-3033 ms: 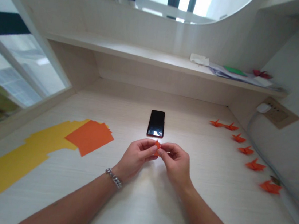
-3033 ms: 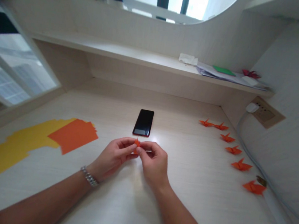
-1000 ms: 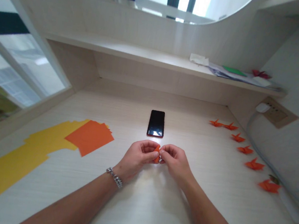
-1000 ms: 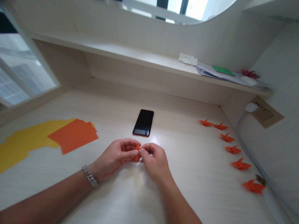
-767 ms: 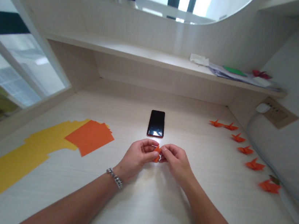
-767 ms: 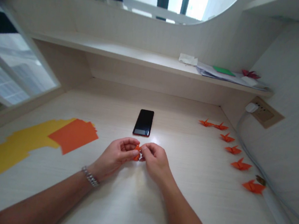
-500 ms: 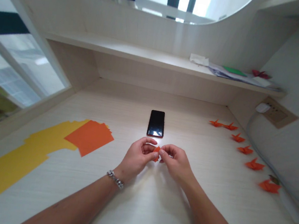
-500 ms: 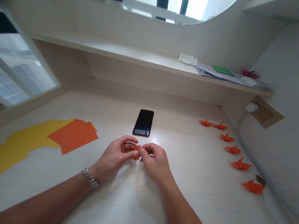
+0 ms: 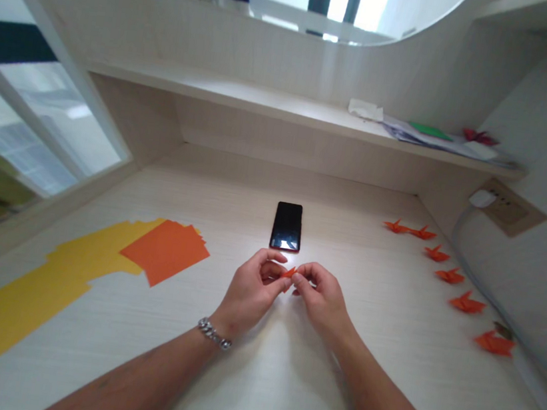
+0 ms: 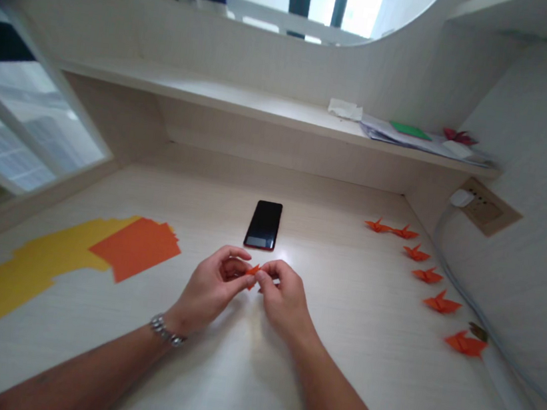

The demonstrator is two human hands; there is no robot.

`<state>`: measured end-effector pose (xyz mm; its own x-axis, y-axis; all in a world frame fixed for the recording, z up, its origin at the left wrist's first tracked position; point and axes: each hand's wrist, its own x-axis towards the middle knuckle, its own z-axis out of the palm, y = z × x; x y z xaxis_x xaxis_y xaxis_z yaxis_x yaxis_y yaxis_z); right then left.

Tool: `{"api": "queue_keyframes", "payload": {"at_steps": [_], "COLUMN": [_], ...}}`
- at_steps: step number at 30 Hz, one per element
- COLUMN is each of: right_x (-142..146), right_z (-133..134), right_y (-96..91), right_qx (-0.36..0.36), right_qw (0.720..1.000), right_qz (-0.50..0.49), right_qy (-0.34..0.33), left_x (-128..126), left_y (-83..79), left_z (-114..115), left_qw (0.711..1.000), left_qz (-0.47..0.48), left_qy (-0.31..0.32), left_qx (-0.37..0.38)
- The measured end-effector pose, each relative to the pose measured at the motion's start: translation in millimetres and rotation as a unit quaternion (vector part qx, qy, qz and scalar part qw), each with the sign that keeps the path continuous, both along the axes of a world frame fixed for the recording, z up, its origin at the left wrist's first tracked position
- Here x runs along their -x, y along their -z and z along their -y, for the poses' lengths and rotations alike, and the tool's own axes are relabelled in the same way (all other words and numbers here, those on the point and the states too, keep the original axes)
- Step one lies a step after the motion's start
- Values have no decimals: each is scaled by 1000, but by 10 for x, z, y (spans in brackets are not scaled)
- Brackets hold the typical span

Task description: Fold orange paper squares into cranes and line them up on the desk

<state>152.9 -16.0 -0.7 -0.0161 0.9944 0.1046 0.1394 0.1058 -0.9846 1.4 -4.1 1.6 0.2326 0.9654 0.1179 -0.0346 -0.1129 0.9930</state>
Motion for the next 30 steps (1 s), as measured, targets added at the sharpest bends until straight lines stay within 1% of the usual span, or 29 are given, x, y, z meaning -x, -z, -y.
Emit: {"api": "queue_keyframes", "payload": {"at_steps": [4,10,18,20,23,25,30], "right_x": [-17,-21,-20,-26,-17,-5,-13], "right_z": [-5,7,7,14,35,44,11], "right_y": [-13,-70,-59,-78,-114,-124,-67], "right_qx": [3,-6,20,15,-9,-13,18], "right_qw": [1000,1000,999,999,993,991,998], "right_qz": [-21,7,-4,34,115,132,57], "right_qy": [4,-4,-30,-28,2,16,-8], "left_x": [-5,-2,-13,-17,-14,-6,9], "left_y": [-23,-59,-66,-74,-86,-90,-86], "left_z": [29,51,-1,-7,-15,-23,-46], "left_qw": [1000,998,998,997,995,994,992], "left_qz": [-19,-56,0,6,18,28,43], "left_qy": [-2,-7,32,40,53,61,64], "left_qx": [-19,-32,56,69,80,86,100]}}
